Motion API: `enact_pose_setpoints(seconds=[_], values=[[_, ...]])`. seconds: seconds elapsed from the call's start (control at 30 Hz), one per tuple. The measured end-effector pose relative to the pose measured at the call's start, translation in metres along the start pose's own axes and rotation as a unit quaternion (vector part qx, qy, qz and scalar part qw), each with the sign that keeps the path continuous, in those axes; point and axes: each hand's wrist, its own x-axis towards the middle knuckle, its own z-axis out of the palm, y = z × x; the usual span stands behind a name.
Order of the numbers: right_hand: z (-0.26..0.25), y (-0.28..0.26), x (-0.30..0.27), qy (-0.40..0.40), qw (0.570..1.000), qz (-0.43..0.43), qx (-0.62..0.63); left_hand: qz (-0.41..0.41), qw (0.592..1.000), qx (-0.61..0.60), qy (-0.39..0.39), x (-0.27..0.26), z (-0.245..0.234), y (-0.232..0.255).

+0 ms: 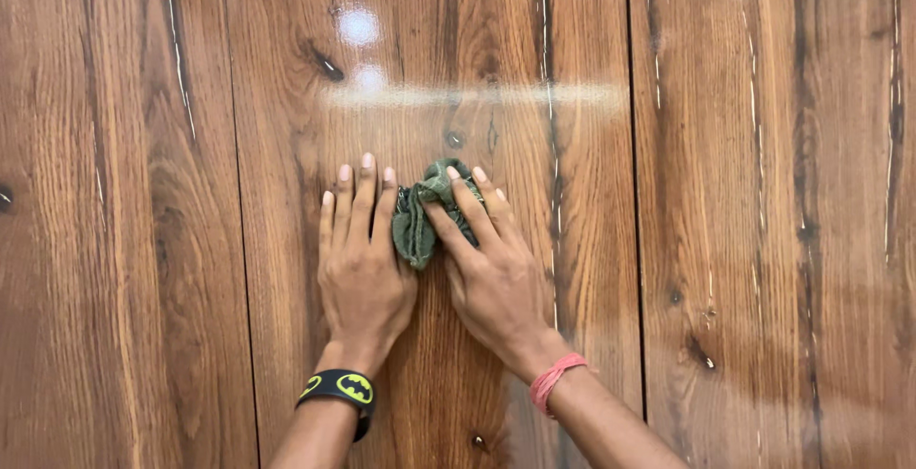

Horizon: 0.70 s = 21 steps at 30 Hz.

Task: The person wipes the interior shelves and back panel of a wooden closet with a green cloth, then closes the doors and continues wiping the exterior surfaces. The person uses a cloth to clean the wooden surfaces.

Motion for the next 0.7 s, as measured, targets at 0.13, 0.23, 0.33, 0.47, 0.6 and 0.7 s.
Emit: enact_pose_setpoints(seconds=[0.13, 0.23, 0.33, 0.47, 0.6, 0.7], values=[[-0.016, 0.035, -0.005, -0.035, 0.997, -0.048, -0.046, -0.024, 0.999, 0.025, 0.008, -0.003, 0.010, 0.011], [-0.033, 0.078, -0.008, -0.036, 0.994, -0.041, -0.095, -0.022, 0.999, 0.040, 0.008, -0.004, 0.015, 0.014], [-0.053, 0.123, -0.002, -0.011, 0.986, -0.021, -0.166, -0.012, 0.998, 0.064, 0.009, -0.003, 0.018, 0.015], [-0.057, 0.138, -0.006, 0.000, 0.995, 0.055, -0.080, 0.002, 0.999, 0.055, 0.003, -0.006, 0.015, 0.015], [-0.047, 0.120, -0.023, 0.006, 0.997, 0.003, -0.077, 0.068, 0.995, 0.079, -0.001, -0.011, 0.015, 0.019], [-0.048, 0.105, -0.040, -0.007, 0.999, -0.021, -0.041, 0.107, 0.991, 0.068, -0.030, -0.014, 0.014, 0.020]])
